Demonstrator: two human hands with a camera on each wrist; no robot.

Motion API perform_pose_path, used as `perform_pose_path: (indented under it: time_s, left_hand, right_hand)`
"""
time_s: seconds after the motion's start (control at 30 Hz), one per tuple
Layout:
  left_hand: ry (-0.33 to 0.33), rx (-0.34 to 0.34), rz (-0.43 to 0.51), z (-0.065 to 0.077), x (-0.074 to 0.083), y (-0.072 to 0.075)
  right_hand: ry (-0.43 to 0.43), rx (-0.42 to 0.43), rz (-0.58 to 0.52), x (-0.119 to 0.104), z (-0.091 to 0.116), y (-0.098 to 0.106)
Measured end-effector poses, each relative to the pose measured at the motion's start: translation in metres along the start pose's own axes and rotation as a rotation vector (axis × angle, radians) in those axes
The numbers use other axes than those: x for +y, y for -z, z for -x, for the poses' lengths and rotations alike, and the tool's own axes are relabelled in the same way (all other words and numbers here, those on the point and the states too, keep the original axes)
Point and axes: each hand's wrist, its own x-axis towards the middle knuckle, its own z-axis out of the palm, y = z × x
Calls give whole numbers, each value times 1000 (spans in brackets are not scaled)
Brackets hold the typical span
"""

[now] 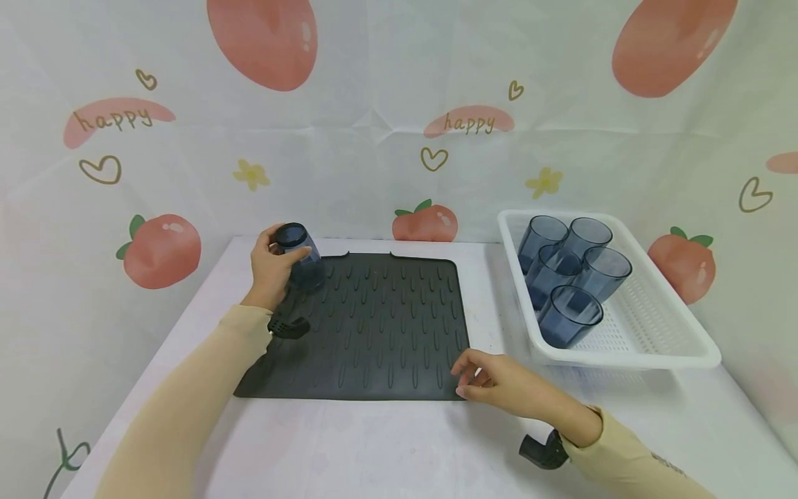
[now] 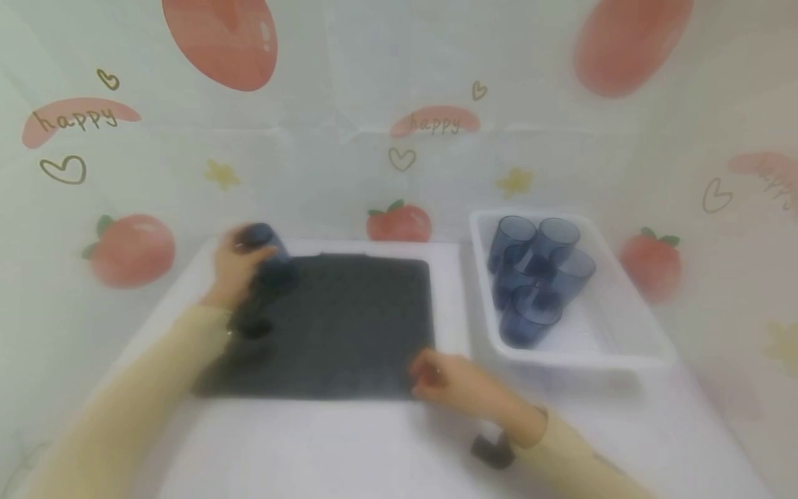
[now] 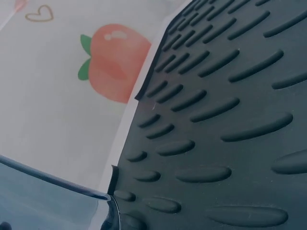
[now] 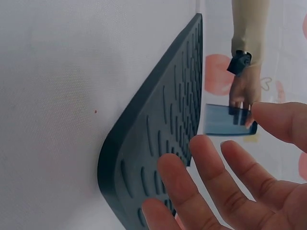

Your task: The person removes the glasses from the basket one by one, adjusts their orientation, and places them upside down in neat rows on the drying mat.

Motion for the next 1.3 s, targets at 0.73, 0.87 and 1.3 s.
perform_pose_path:
  time_s: [0.73, 0.87, 1.3]
  left_hand:
    - [20, 20, -57, -7, -6, 3]
    - [31, 22, -52, -8, -8, 2]
    - [41, 26, -49, -8, -9, -1]
  right_hand:
    - [-20, -11, 15, -1, 0, -3]
    - [-29, -13, 31, 2, 0, -4]
    - [-6, -6, 16, -3, 1, -2]
